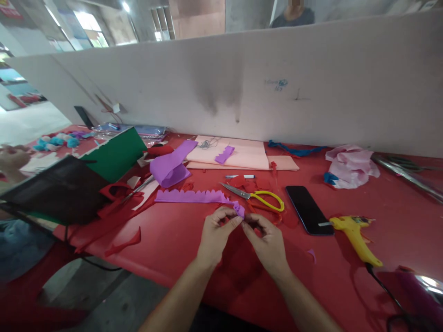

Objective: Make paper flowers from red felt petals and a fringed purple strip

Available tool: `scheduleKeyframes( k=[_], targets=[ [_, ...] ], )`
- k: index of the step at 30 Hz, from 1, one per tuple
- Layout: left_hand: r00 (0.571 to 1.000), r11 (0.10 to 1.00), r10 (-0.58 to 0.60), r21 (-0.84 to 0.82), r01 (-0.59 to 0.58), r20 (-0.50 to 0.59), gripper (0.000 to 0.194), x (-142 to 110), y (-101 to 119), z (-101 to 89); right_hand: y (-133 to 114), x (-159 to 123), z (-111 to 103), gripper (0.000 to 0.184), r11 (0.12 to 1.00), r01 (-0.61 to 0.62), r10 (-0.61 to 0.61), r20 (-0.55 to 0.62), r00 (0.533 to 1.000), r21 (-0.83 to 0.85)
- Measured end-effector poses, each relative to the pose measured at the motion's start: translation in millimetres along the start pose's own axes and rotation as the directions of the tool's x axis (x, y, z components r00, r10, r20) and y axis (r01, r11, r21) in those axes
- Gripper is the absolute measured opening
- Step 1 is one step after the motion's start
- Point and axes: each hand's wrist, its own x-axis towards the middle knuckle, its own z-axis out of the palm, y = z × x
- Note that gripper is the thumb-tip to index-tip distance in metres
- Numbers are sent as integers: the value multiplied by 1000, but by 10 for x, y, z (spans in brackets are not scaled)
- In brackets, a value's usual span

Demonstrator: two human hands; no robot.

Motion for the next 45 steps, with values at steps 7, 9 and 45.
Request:
scheduleKeyframes(
  k=[7, 9, 45],
  targets=[
    [992, 997, 69, 39, -65, -102, 23, -25, 92, -137, 13, -7, -13, 9, 998, -9, 11, 25, 1000, -67],
    [990, 992, 101, 90, -93, -96, 17, -26, 162, -196, 21, -12, -14, 11, 998, -11, 14, 55, 998, -59],
    [993, 996, -76, -59, 71, -89, 9, -117, 286, -139, 124, 6, -15, 5, 996, -64, 53, 166, 985, 62]
  ],
)
